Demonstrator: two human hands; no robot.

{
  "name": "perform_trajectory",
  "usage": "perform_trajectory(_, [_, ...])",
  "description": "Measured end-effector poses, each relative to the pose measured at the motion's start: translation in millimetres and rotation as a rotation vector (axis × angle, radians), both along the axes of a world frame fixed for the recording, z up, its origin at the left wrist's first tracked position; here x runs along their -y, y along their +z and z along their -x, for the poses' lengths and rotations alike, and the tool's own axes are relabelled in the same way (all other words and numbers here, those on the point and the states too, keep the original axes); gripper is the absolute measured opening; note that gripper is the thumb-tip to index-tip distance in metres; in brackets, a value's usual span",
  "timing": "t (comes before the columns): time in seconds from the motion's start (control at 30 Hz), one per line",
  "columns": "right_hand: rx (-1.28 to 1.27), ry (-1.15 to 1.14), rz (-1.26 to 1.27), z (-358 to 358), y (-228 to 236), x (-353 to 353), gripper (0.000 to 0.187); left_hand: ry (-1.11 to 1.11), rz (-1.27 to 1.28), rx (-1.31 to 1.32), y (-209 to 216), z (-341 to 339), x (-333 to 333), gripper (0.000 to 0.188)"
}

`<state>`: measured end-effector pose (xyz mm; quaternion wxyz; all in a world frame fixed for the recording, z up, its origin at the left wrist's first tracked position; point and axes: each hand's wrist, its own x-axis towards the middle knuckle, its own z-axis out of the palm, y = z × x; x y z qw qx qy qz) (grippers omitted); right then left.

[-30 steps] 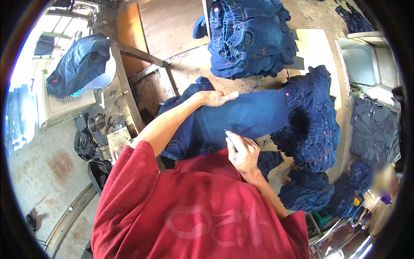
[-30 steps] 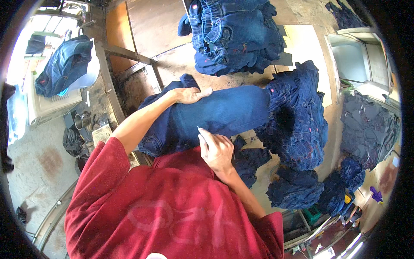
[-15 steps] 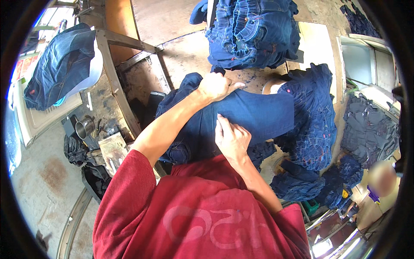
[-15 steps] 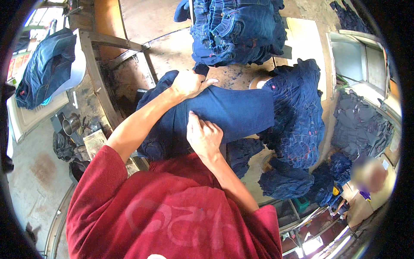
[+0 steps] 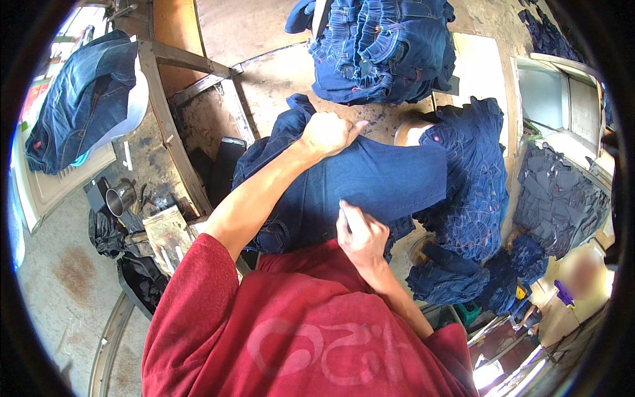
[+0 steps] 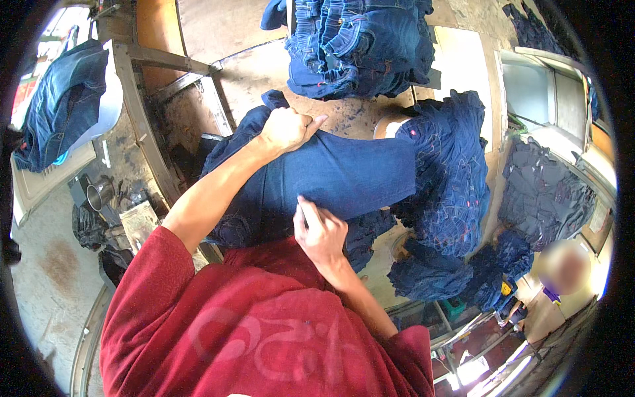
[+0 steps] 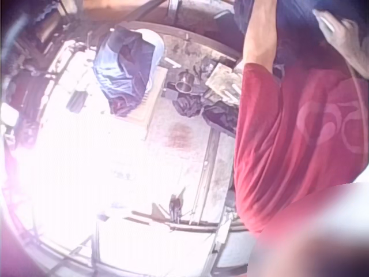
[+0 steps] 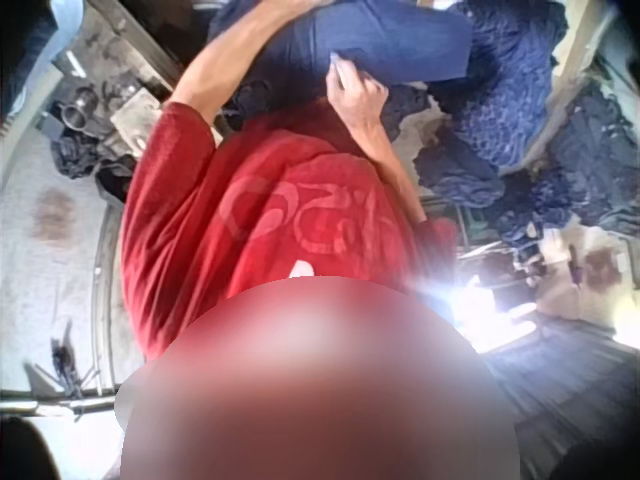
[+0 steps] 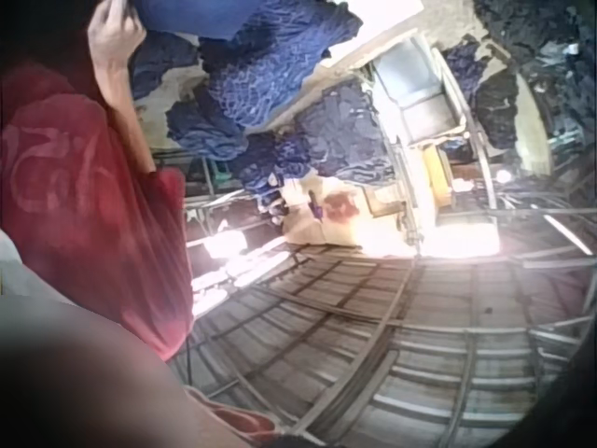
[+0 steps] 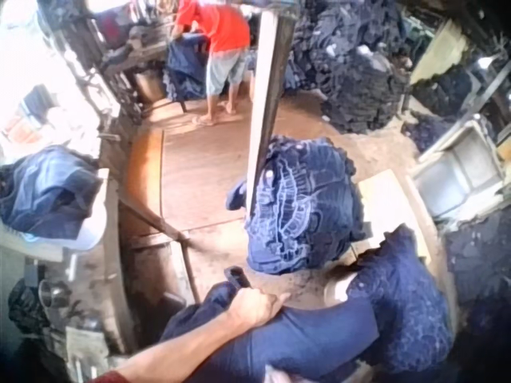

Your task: The person repeatedly picks up denim jeans from a pile, places them on a cylindrical roller, and uses a small handheld tool to scrape the fabric surface. After treating one pair, they move it aside and repeat the process with another pair.

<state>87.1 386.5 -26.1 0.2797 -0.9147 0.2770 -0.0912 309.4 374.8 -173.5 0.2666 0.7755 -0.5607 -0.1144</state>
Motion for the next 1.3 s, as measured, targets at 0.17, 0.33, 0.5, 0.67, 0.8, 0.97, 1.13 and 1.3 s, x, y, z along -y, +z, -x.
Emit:
perform_trajectory(0.17, [0.002,0.027,0.065,-29,-18,8,0.017,0.011,0.042,0.007,0,0,0,0.056])
perform_trajectory(0.33, [-0.079,0.047,0.12,-27,-11,4,0.015,0.013,0.016,-0.01,1,0,0,0.058])
perform_trajectory(0.5, [-0.09,0.06,0.117,2,12,-2,0.015,0.022,-0.021,-0.044,3,1,1,0.06])
perform_trajectory(0.67, [0.017,0.026,0.025,-10,-11,6,0.013,0.035,-0.027,-0.069,6,0,2,0.062])
perform_trajectory(0.8, [-0.063,0.064,0.099,-18,-20,7,0.018,0.024,-0.029,-0.043,6,0,1,0.062])
perform_trajectory(0.97, [-0.15,0.071,0.093,0,3,0,0.014,0.043,0.017,-0.032,3,2,1,0.062])
perform_trajectory(1.13, [0.047,0.037,0.004,-4,-7,7,0.015,0.045,0.041,-0.028,0,2,2,0.061])
perform_trajectory(1.3, [-0.062,0.068,0.077,-9,-14,8,0.014,0.037,-0.006,-0.035,2,2,1,0.061])
